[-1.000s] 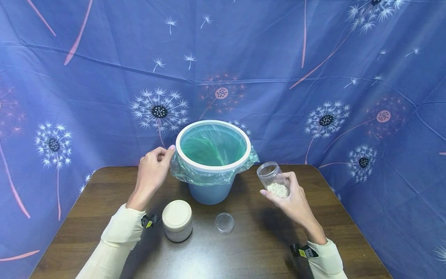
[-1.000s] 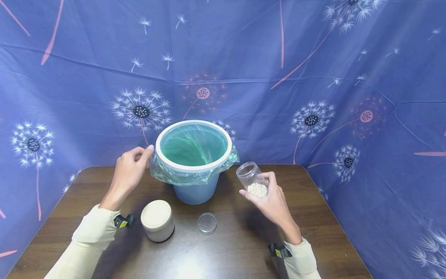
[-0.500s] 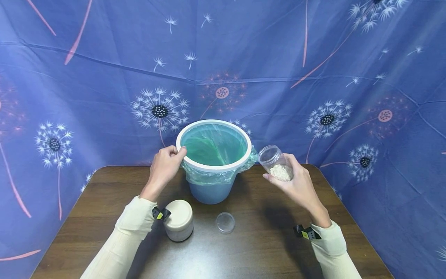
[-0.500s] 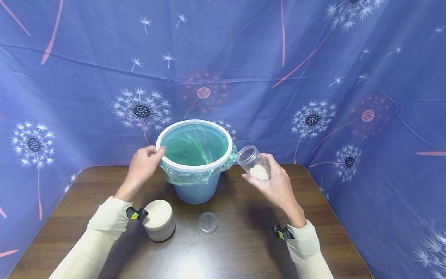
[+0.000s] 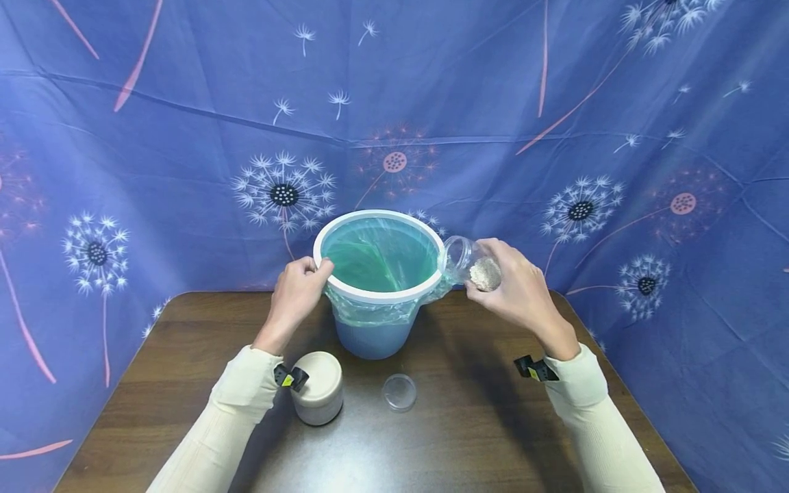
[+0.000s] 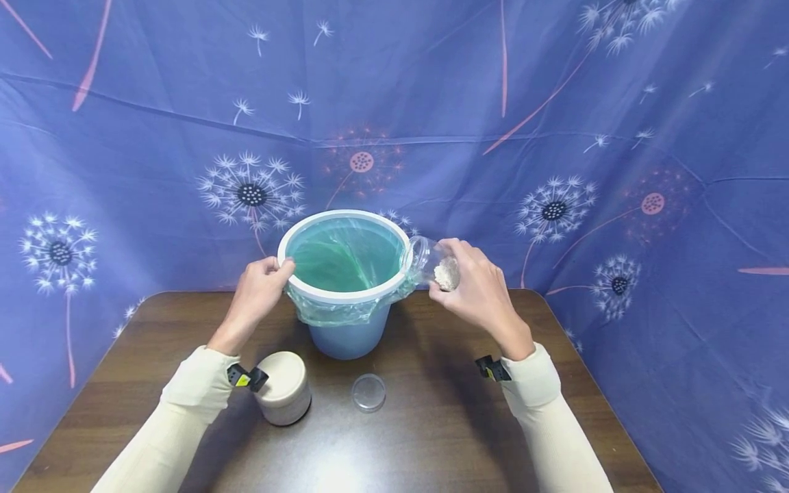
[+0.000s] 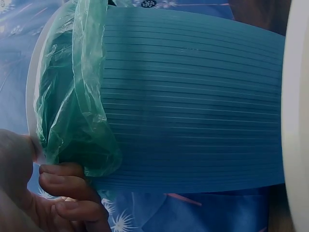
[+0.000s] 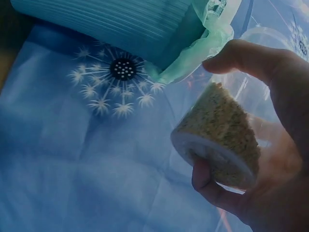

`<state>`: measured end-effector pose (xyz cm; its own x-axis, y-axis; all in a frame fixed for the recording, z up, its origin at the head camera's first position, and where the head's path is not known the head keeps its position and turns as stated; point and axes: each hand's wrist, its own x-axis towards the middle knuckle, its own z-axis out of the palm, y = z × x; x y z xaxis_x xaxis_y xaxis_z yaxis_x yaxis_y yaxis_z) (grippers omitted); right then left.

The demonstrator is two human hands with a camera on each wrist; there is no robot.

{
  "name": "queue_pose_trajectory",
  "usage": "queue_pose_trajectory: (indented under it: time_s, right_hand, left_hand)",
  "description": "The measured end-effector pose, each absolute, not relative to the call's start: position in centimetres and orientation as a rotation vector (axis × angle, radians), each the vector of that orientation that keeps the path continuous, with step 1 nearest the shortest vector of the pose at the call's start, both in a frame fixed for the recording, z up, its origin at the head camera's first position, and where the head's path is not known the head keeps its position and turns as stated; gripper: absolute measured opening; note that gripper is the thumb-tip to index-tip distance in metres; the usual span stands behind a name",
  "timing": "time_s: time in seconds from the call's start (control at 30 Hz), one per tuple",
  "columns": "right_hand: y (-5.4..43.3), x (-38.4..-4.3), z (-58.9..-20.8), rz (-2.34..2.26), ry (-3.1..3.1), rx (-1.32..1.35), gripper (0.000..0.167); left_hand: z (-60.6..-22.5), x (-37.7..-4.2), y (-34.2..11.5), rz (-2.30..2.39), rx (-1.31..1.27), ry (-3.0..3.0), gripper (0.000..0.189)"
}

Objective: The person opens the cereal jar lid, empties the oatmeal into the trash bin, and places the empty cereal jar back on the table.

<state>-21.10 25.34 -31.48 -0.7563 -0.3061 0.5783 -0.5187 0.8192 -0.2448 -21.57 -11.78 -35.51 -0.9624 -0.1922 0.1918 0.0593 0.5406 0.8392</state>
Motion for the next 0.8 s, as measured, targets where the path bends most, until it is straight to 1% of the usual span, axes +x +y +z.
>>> queue_pose_trajectory:
  time_s: [0.2,0.5,0.8]
  right_hand:
    - [24.2,-22.1,-30.4,0.383,-2.499,0.663,0.062]
    - [23.2,-22.8,-29.8,0.208,-2.462,0.705,0.058]
    - [22.6,-23.2,-29.0,0.090,-2.458,0.743,0.068]
  left_hand:
    - [-35.6,-21.6,-11.8,-1.411,0.115,-2.502,0.040]
    - [-35.5,-21.6,-11.7,-1.466,0.112,-2.490,0.039]
    - [-35.4,-21.6,-11.7,-1.486,0.113,-2.483,0.039]
